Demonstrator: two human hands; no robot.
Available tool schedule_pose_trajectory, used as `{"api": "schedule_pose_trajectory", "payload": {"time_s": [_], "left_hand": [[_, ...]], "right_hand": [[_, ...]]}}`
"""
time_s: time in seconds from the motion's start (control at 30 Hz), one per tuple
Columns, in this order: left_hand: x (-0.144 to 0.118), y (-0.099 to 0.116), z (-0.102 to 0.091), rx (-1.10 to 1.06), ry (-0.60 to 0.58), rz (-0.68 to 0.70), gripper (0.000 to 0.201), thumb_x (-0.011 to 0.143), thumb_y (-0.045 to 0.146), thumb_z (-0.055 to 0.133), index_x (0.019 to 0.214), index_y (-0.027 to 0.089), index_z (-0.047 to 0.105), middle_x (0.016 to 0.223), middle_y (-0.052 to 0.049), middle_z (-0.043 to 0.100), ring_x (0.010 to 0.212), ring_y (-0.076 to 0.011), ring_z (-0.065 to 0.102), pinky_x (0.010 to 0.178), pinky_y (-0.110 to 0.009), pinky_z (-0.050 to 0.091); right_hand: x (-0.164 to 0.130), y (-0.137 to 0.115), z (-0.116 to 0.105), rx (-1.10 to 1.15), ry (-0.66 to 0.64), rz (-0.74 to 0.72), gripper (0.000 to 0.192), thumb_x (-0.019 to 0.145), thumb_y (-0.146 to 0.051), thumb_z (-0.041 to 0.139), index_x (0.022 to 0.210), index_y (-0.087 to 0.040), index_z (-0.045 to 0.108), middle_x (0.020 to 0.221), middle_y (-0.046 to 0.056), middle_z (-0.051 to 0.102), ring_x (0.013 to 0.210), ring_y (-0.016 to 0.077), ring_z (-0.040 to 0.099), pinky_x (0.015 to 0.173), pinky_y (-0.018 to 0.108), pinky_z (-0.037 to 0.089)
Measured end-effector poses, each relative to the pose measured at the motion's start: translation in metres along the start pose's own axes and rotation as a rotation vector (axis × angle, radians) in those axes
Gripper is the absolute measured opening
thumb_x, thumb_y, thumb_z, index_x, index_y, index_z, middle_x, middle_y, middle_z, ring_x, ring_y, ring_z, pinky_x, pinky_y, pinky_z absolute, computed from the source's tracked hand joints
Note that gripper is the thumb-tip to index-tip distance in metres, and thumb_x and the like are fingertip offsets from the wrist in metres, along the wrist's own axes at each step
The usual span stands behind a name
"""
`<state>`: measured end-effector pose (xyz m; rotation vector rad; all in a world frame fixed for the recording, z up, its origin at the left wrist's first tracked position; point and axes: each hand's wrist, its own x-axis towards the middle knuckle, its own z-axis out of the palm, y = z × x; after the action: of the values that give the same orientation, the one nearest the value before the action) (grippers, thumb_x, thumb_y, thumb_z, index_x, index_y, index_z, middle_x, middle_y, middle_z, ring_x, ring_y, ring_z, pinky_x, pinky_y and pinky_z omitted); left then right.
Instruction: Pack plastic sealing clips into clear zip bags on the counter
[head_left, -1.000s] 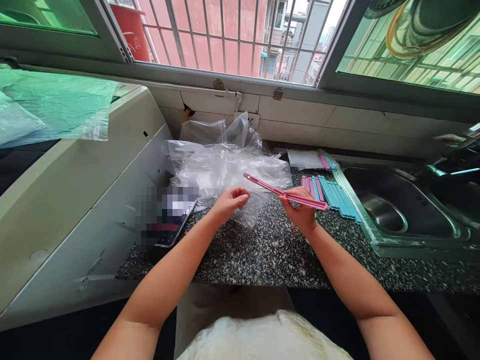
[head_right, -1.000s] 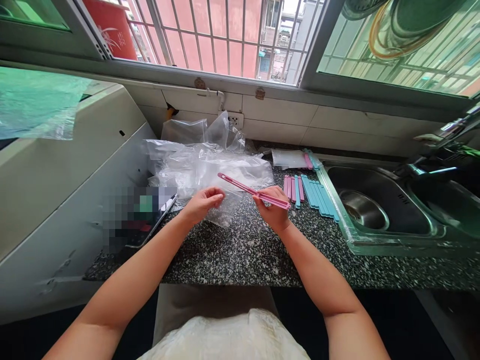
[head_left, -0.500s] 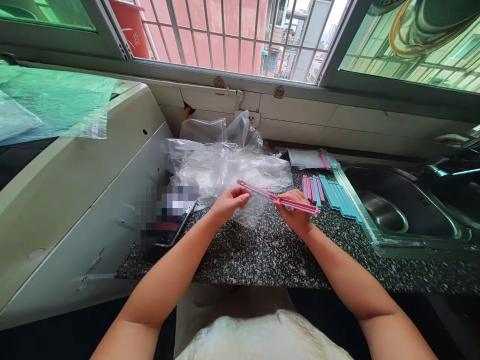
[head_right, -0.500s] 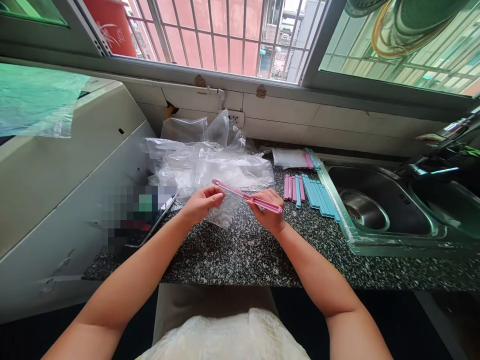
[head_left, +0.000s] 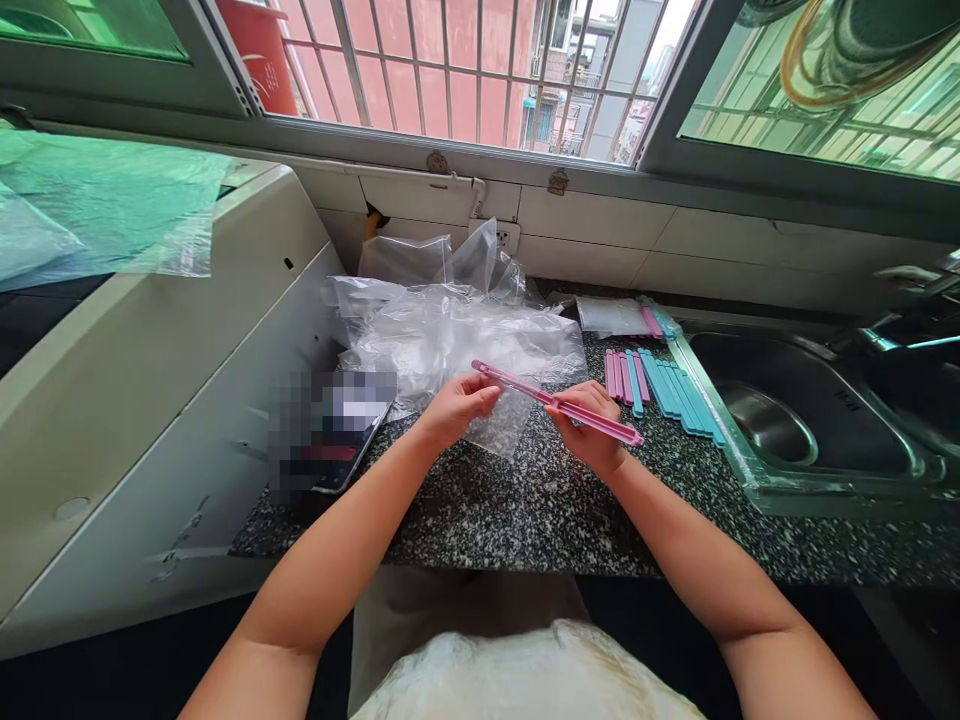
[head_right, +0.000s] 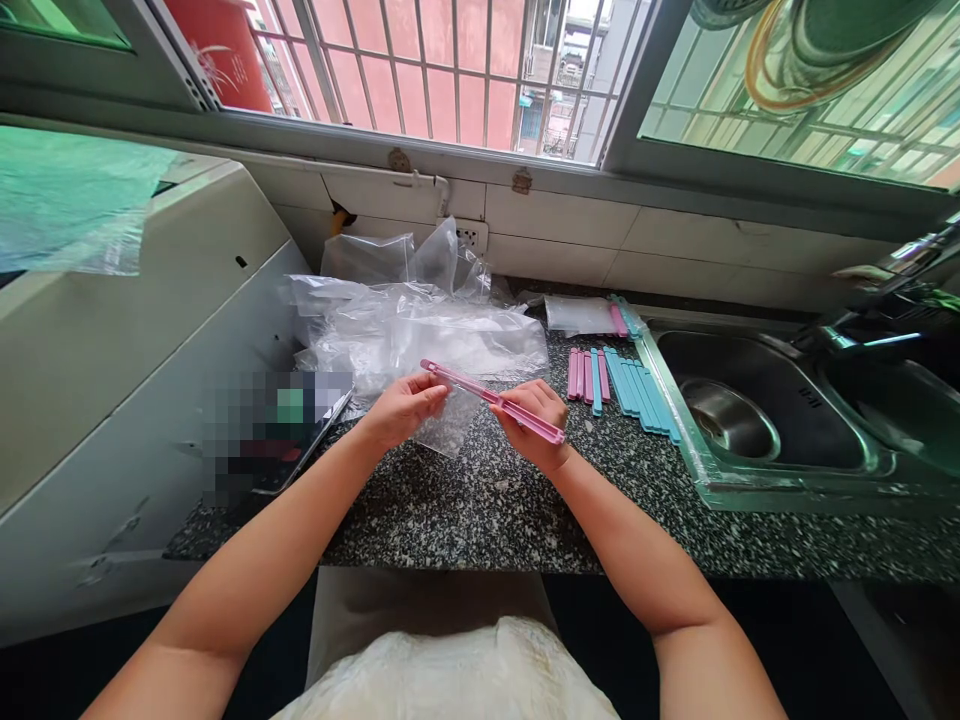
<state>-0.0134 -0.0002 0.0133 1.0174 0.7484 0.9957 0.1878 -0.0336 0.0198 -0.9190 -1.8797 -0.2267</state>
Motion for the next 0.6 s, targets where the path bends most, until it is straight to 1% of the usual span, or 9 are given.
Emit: {"api": "schedule_pose_trajectory", "payload": {"time_s": [0.1,0.2,0.4,0.6], "left_hand": [[-0.0003,0.0004,0.0003,0.0,-0.001,-0.032,0.028,0.058,0.033,0.073,0.066,0.012,0.057,0.051,0.005,0.042,0.046,-0.0043,0.036,0.047,-0.022,0.026],[0.0002,0.0,0.0001,-0.013,0.002,-0.045,0.03,0.056,0.034,0.074,0.07,0.012,0.058,0.051,0.005,0.042,0.046,-0.0043,0.036,0.047,-0.021,0.025],[0.0017,-0.0001,-0.0015,-0.005,-0.021,-0.031,0.031,0.057,0.037,0.073,0.065,0.012,0.056,0.046,0.006,0.038,0.044,-0.004,0.033,0.044,-0.021,0.022],[0.0015,0.0003,-0.0012,-0.039,-0.006,-0.057,0.032,0.056,0.035,0.074,0.065,0.012,0.055,0.046,0.006,0.038,0.043,-0.0036,0.033,0.043,-0.02,0.023]], "right_hand": [[-0.0002,-0.0013,0.0003,0.008,0.016,-0.012,0.006,0.077,-0.025,0.061,0.076,-0.021,0.057,0.064,0.002,0.063,0.062,0.0151,0.058,0.059,0.029,0.048],[-0.0007,-0.0016,0.0004,0.006,-0.004,0.005,0.007,0.078,-0.027,0.06,0.076,-0.021,0.057,0.065,0.002,0.062,0.063,0.0154,0.058,0.059,0.029,0.048],[-0.0025,-0.0005,0.0019,0.037,-0.028,0.01,0.007,0.077,-0.027,0.061,0.076,-0.021,0.057,0.065,0.002,0.062,0.063,0.0156,0.058,0.058,0.029,0.047],[-0.0042,0.0004,0.0043,0.039,-0.052,0.052,0.01,0.078,-0.03,0.059,0.074,-0.022,0.057,0.065,0.001,0.063,0.064,0.0161,0.059,0.06,0.03,0.047]]}}
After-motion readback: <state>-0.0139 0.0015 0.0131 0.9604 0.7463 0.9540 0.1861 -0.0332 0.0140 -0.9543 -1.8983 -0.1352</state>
